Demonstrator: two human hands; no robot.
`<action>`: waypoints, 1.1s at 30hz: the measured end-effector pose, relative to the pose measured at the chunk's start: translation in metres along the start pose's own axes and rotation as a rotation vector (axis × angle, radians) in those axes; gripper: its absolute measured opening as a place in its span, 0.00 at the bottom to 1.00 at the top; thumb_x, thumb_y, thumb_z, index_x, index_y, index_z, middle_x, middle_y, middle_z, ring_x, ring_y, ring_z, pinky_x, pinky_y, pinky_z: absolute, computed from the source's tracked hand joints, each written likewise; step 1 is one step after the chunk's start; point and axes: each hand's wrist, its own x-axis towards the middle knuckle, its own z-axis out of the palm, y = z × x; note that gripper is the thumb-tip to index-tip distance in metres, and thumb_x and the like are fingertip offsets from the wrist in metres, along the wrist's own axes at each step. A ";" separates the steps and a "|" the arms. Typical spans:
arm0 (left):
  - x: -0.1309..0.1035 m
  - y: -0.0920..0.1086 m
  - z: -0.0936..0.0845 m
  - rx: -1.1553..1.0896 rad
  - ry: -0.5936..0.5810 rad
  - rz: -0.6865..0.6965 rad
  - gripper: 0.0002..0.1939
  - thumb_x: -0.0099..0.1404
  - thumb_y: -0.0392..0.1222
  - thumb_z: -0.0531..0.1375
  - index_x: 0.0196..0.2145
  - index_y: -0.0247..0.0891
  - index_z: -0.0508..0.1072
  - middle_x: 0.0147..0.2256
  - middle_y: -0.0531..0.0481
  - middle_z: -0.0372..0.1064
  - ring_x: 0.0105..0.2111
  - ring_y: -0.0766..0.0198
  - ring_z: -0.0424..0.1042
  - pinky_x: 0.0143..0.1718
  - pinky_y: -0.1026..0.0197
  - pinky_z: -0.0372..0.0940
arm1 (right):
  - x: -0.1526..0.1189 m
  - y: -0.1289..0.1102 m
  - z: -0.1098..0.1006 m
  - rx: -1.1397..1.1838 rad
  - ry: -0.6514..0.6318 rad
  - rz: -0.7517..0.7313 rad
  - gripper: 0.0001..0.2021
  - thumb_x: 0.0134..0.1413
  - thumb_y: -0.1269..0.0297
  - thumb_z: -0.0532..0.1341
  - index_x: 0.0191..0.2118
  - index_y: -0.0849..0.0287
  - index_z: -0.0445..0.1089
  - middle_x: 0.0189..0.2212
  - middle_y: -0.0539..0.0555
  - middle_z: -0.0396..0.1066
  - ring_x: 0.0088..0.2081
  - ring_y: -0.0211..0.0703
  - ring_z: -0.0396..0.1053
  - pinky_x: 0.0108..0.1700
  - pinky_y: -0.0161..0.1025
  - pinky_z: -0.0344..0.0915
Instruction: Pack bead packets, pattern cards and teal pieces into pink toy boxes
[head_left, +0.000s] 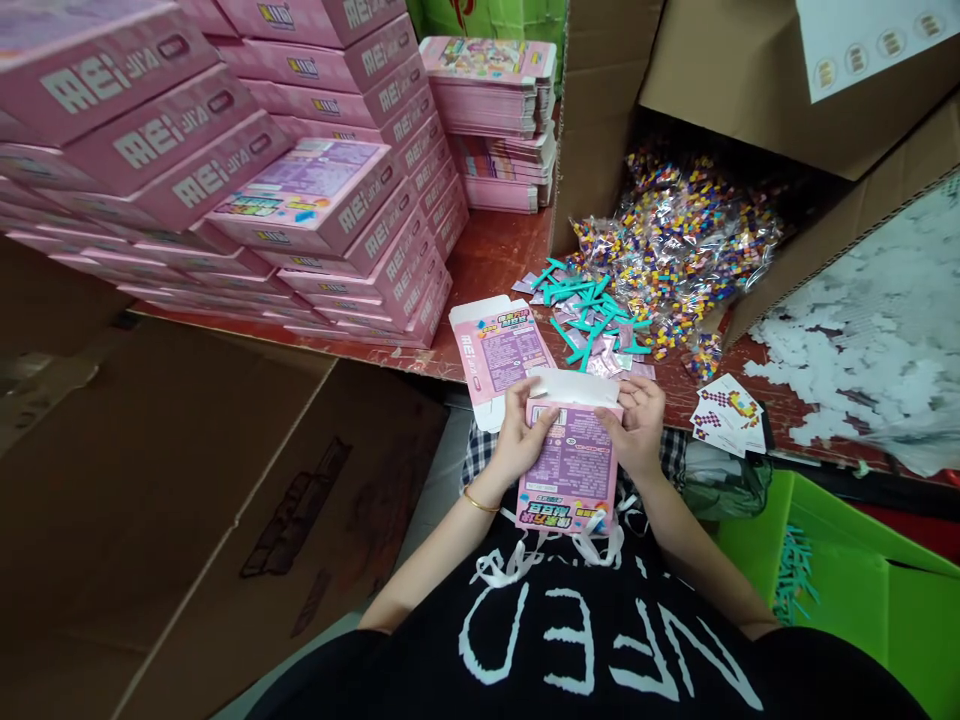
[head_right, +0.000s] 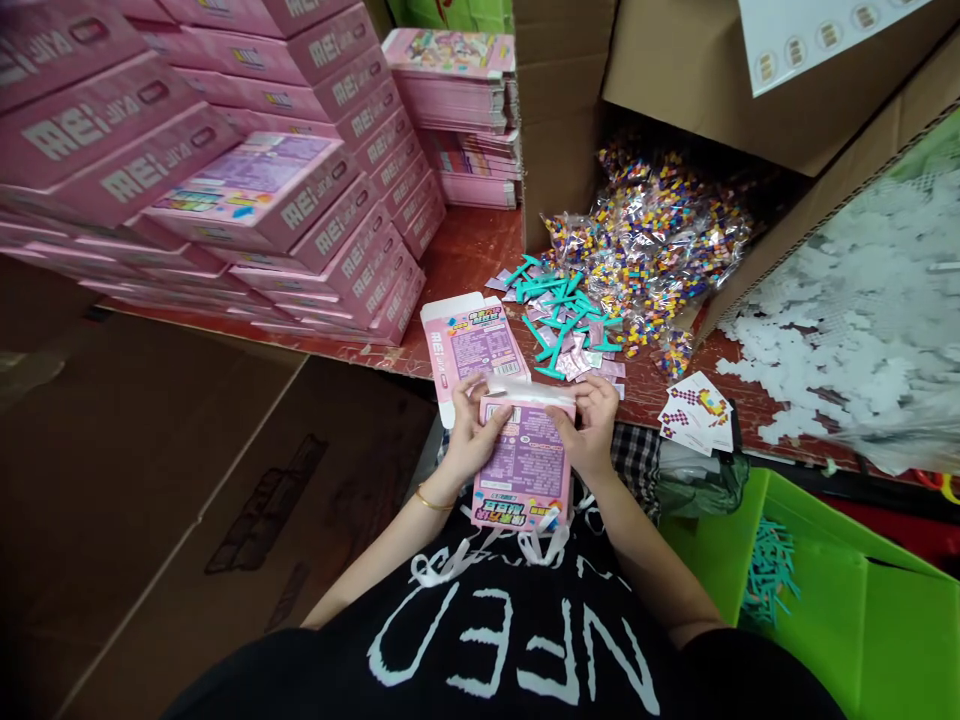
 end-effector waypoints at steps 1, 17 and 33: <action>-0.001 0.001 0.001 -0.004 0.033 0.055 0.26 0.62 0.50 0.61 0.53 0.43 0.58 0.46 0.46 0.67 0.48 0.59 0.68 0.53 0.53 0.61 | 0.000 -0.001 0.001 0.029 0.023 -0.003 0.27 0.48 0.57 0.70 0.52 0.48 0.60 0.38 0.52 0.69 0.41 0.45 0.72 0.48 0.45 0.67; 0.012 0.016 0.006 0.013 -0.060 -0.062 0.16 0.63 0.54 0.58 0.27 0.39 0.65 0.31 0.52 0.67 0.33 0.63 0.68 0.40 0.58 0.63 | 0.032 -0.004 -0.030 0.110 -0.341 0.501 0.13 0.48 0.53 0.68 0.36 0.55 0.78 0.39 0.54 0.78 0.40 0.47 0.74 0.43 0.42 0.70; -0.009 0.002 -0.025 -0.458 -0.253 -0.387 0.41 0.52 0.65 0.64 0.56 0.44 0.55 0.49 0.40 0.69 0.44 0.52 0.74 0.39 0.51 0.71 | 0.081 0.016 -0.030 0.253 0.121 0.253 0.14 0.41 0.60 0.73 0.35 0.55 0.72 0.34 0.51 0.77 0.37 0.44 0.75 0.48 0.50 0.71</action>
